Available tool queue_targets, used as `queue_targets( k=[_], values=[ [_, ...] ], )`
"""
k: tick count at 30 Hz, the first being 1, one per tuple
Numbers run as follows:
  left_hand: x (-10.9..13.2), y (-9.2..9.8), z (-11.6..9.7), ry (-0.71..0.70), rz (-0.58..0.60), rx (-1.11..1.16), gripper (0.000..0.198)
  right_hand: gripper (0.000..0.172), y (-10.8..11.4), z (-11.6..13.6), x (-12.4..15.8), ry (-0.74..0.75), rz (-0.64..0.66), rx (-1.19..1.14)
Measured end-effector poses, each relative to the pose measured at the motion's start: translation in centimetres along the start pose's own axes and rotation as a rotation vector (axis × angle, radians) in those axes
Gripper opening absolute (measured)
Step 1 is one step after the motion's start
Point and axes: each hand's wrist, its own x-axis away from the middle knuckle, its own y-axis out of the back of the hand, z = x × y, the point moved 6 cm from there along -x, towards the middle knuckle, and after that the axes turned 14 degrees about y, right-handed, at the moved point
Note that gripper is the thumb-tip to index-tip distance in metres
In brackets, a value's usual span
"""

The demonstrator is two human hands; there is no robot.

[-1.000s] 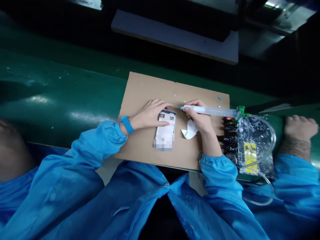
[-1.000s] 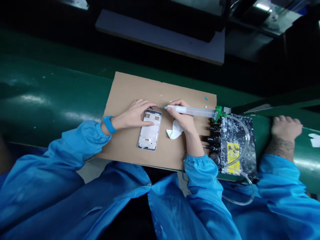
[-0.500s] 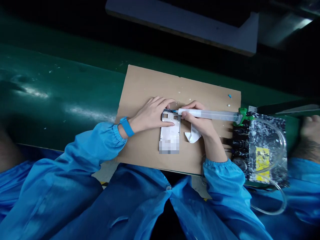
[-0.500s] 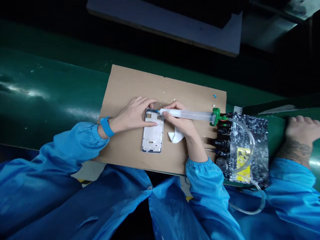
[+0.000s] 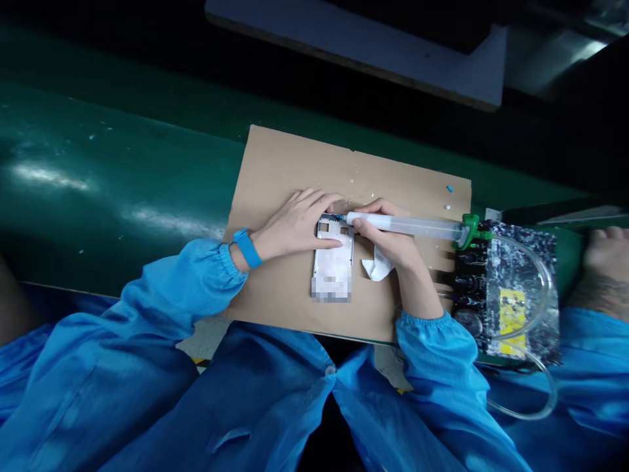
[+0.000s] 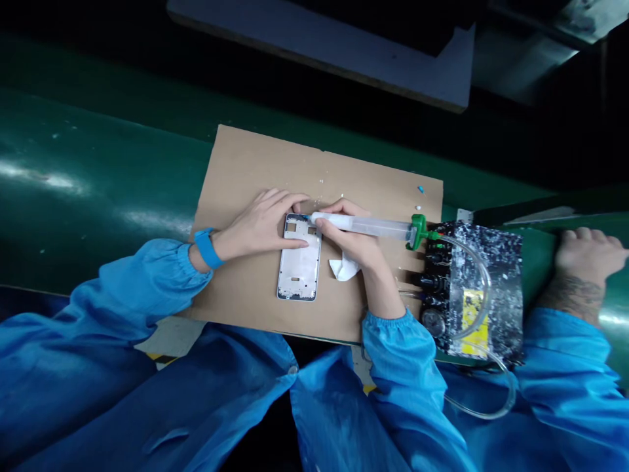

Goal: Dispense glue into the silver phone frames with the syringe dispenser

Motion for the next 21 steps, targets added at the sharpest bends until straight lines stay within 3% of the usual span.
queue_targets(
  k=[21],
  values=[
    [-0.02,-0.01,0.07,0.008,0.001,-0.001,0.079,0.041,0.1,0.15,-0.01,-0.022,0.008,0.05]
  ],
)
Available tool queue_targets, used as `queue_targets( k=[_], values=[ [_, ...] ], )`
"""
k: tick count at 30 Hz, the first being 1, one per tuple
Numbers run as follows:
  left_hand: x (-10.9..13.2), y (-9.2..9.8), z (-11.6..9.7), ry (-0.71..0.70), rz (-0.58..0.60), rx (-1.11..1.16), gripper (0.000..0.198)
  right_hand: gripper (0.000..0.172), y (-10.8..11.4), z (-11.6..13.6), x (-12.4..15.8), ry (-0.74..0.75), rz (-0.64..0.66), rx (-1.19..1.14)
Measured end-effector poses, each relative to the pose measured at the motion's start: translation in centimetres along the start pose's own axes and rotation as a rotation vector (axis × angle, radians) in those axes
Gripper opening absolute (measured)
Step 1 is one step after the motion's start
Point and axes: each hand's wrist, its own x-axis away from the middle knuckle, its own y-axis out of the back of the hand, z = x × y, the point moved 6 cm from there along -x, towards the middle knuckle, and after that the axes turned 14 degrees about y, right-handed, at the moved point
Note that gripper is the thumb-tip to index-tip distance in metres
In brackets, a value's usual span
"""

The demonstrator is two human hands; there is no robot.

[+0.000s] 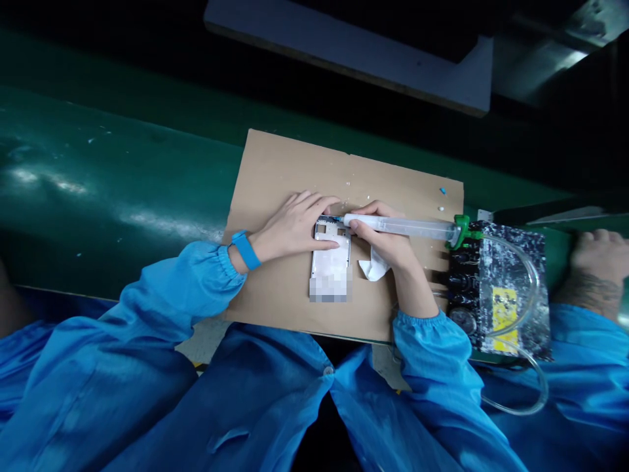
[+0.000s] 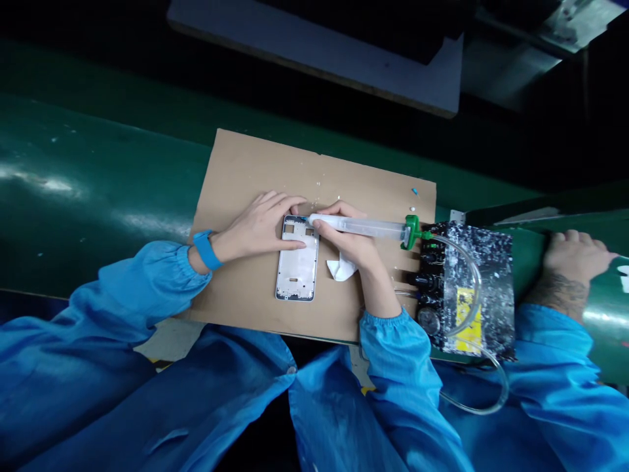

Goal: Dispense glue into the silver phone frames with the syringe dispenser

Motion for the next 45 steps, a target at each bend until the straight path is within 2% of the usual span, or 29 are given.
queue_targets(
  k=[17,27,33,45],
  values=[
    [0.0,0.0,0.0,-0.018,-0.017,0.016,0.076,0.04,-0.1,-0.6,0.3,0.009,0.003,-0.051],
    [0.0,0.0,0.1,-0.027,-0.018,0.014,0.077,0.045,0.0,-0.9,0.3,-0.002,-0.013,-0.044],
    [0.0,0.0,0.0,-0.023,-0.018,0.002,0.076,0.039,0.1,-0.6,0.2,0.018,-0.021,-0.037],
    [-0.1,-0.1,0.1,-0.012,-0.006,-0.008,0.081,0.043,0.2,-0.8,0.2,0.019,-0.032,-0.06]
  ],
)
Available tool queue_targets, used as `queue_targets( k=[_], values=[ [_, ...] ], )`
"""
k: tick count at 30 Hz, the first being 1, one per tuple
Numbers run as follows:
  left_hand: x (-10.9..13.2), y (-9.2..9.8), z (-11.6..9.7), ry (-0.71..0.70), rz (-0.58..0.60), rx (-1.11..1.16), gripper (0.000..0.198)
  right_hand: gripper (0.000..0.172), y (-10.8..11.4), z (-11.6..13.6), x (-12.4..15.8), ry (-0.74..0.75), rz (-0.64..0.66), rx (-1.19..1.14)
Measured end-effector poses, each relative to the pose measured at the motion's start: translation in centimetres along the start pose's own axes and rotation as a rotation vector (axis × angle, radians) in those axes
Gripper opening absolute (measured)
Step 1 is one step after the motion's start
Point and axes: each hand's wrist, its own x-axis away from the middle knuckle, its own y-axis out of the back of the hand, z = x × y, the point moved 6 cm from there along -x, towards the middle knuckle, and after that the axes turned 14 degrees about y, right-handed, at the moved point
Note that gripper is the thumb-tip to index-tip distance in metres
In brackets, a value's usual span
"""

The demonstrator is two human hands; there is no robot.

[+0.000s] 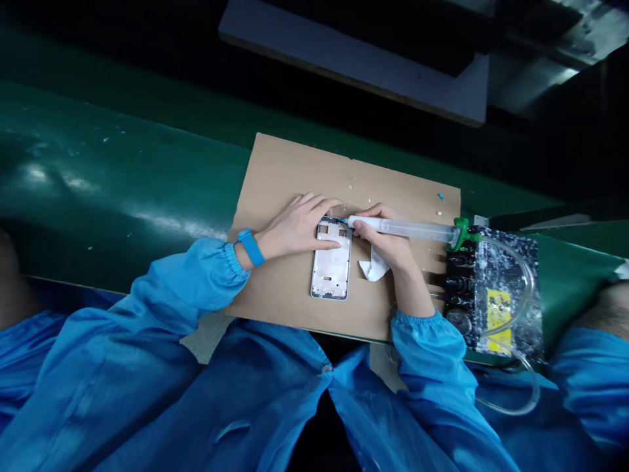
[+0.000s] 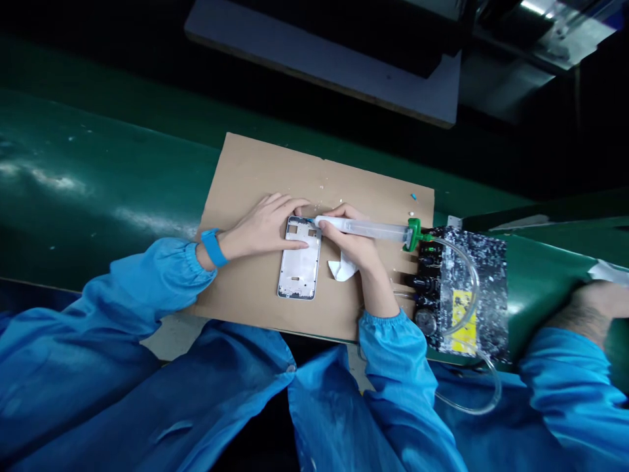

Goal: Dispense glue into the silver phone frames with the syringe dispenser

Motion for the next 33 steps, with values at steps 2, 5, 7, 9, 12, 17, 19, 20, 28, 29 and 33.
queue_targets(
  k=[2,5,7,9,12,17,19,20,28,29,33],
  values=[
    [0.0,-0.03,0.06,-0.003,-0.006,0.003,0.08,0.043,0.05,-0.1,-0.02,0.001,0.005,0.002],
    [0.04,-0.03,0.08,-0.009,-0.01,0.003,0.079,0.043,0.13,-0.25,-0.02,0.005,0.008,0.006],
    [0.07,0.01,0.03,-0.013,-0.011,0.003,0.08,0.044,0.15,-0.3,0.01,0.004,0.005,0.003],
    [0.09,0.04,0.0,-0.011,-0.01,0.004,0.08,0.045,0.14,-0.33,0.05,-0.002,0.001,-0.001],
    [0.06,0.06,-0.01,-0.004,-0.005,0.004,0.08,0.045,0.13,-0.2,0.05,0.006,-0.008,-0.001],
    [0.05,0.08,-0.02,-0.007,-0.001,0.003,0.079,0.045,0.18,-0.04,0.06,0.001,-0.008,0.007],
    [0.07,0.12,-0.05,-0.01,-0.001,0.003,0.08,0.044,0.21,-0.05,0.09,-0.007,-0.007,0.018],
    [0.08,0.13,-0.06,-0.01,-0.001,0.003,0.081,0.044,0.23,-0.06,0.11,-0.011,-0.007,0.022],
    [0.07,0.08,0.0,-0.016,-0.013,0.005,0.081,0.043,0.12,-0.1,0.06,-0.011,0.012,0.008],
    [0.06,0.06,0.02,-0.017,-0.013,0.006,0.081,0.043,0.1,-0.07,0.05,-0.011,0.013,0.006],
    [0.06,0.02,0.06,-0.015,-0.011,0.01,0.08,0.042,0.05,-0.04,0.07,-0.021,0.013,-0.01]
  ],
)
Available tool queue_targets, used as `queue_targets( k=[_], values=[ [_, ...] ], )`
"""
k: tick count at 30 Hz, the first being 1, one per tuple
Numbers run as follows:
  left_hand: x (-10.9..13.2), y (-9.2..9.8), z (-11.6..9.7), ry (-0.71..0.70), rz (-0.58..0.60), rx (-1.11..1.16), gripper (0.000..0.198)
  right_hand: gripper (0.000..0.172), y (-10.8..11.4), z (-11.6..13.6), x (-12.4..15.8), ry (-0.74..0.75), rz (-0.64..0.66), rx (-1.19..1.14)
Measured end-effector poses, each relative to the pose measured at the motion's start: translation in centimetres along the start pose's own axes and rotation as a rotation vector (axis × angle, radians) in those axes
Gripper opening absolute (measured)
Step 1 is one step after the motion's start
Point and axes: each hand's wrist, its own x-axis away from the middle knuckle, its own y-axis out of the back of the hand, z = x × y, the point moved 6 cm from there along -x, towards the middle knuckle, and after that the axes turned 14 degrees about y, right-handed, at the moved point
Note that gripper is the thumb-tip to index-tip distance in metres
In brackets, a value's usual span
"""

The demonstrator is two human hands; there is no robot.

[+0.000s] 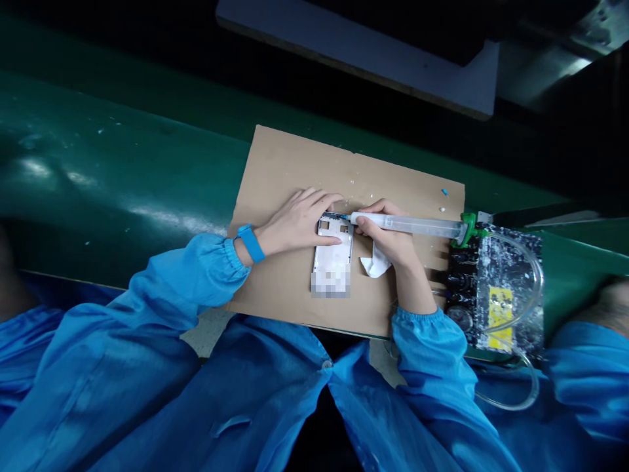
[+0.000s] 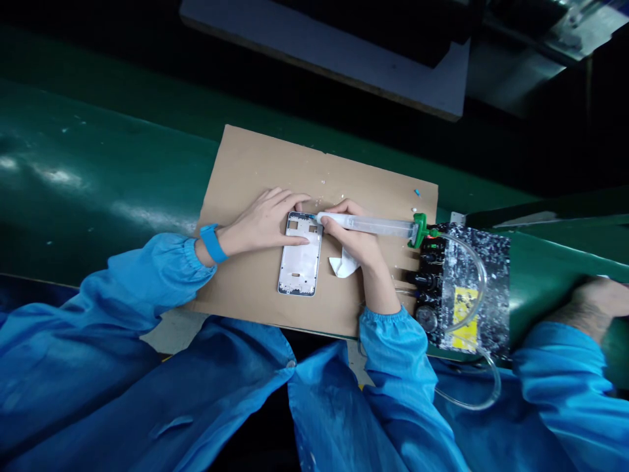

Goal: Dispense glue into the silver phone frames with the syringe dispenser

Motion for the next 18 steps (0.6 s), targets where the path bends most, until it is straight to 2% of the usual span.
queue_targets(
  k=[18],
  values=[
    [0.05,0.0,-0.07,0.013,0.009,-0.006,0.081,0.044,0.01,-0.15,0.1,-0.02,0.004,-0.018]
  ],
)
